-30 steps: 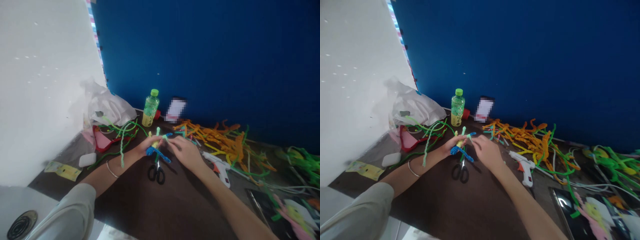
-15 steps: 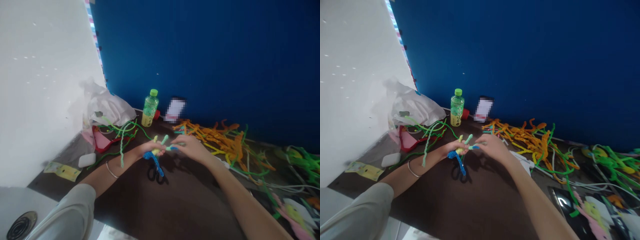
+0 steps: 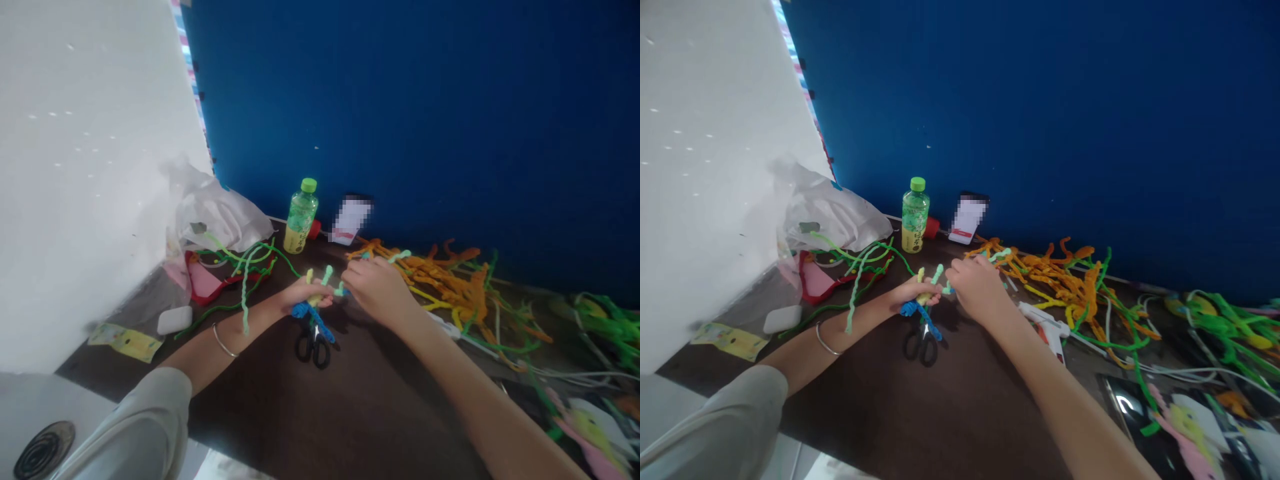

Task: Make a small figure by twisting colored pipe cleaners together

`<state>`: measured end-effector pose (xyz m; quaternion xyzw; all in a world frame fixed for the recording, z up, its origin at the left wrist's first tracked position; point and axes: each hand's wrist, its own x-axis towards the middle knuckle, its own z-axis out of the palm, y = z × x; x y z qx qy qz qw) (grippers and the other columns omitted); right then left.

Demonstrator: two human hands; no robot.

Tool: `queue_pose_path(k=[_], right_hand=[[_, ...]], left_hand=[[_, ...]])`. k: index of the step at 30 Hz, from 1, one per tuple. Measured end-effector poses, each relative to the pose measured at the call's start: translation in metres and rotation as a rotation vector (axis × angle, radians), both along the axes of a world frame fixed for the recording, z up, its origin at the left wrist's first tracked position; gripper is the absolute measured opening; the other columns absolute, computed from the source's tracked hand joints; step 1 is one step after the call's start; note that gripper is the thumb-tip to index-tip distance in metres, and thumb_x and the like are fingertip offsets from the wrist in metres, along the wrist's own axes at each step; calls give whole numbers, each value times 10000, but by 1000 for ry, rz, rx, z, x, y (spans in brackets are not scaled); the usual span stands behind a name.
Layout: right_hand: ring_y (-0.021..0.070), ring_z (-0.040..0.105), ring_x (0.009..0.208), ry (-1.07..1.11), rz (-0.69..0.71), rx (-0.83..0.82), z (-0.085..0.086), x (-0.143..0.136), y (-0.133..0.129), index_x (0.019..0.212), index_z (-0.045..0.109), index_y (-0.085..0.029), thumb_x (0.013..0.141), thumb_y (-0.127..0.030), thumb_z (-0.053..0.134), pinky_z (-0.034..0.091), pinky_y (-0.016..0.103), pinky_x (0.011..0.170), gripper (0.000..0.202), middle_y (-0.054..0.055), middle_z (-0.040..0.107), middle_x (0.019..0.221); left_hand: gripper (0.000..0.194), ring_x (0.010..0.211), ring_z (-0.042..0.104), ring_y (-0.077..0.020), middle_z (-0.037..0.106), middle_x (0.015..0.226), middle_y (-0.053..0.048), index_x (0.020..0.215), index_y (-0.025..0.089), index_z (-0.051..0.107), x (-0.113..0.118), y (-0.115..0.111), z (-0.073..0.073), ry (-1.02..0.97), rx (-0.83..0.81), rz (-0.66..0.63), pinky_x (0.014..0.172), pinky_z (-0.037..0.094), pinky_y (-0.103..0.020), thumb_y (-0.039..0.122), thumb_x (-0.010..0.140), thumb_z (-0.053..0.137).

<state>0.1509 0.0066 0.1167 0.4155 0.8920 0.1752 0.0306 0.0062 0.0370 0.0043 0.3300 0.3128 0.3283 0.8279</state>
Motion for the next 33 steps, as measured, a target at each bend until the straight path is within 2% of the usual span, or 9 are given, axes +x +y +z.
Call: queue_pose_path(k=[3, 9, 12, 16, 20, 25, 29, 33], right_hand=[[174, 510, 689, 3, -24, 51, -2, -3, -4, 706, 596, -147, 779, -121, 444, 236, 309, 650, 170, 72, 599, 740], [177, 525, 685, 100, -95, 91, -12, -3, -10, 728, 611, -153, 823, -180, 420, 259, 308, 639, 215, 74, 604, 748], [175, 550, 696, 221, -143, 69, -21, -3, -14, 795, 637, -160, 845, -213, 407, 303, 294, 623, 241, 75, 626, 781], [177, 599, 733, 529, -237, 24, -35, -4, -16, 876, 651, -187, 845, -238, 405, 395, 274, 628, 253, 65, 662, 845], [198, 632, 751, 922, -308, -78, -44, -4, -14, 796, 664, -200, 796, -268, 464, 461, 314, 699, 212, 54, 689, 806], [193, 638, 606, 1336, -477, -339, -51, -1, -10, 726, 650, -167, 694, -373, 594, 485, 308, 615, 216, 51, 681, 679], [167, 603, 559, 1485, -527, -472, -55, 5, -6, 688, 641, -152, 610, -411, 667, 467, 288, 569, 272, 38, 653, 609], [144, 569, 531, 1492, -548, -567, -53, 12, -3, 676, 646, -148, 571, -435, 690, 434, 263, 517, 309, 25, 636, 583]], left_hand=[[153, 501, 533, -55, 573, 530, -14, 617, 69, 564, 0, 1, -1, -28, 63, 54, 495, 398, -153, 181, 628, 668], [261, 445, 443, -29, 497, 468, 5, 530, 90, 546, -4, 6, -6, -85, 232, 7, 453, 330, -144, 270, 713, 588], [262, 445, 435, -29, 486, 473, 9, 527, 100, 546, -4, 9, -8, -98, 208, 35, 449, 328, -142, 268, 726, 574], [224, 457, 455, -31, 505, 502, 7, 559, 104, 557, -5, 9, -8, -148, 120, 68, 462, 353, -133, 245, 733, 571], [154, 470, 488, -40, 545, 541, -6, 629, 96, 578, -5, 8, -8, -178, 38, 18, 468, 375, -131, 217, 725, 580], [126, 571, 585, -102, 620, 642, -71, 723, 69, 597, -4, 7, -7, -199, -131, -48, 590, 453, -186, 191, 694, 586], [278, 698, 620, -194, 650, 741, -148, 796, 43, 606, -6, 6, -2, -309, -209, -182, 708, 473, -320, 288, 693, 525], [407, 735, 616, -237, 648, 784, -163, 849, 49, 600, -6, 4, 1, -346, -186, -260, 719, 469, -401, 415, 693, 514]])
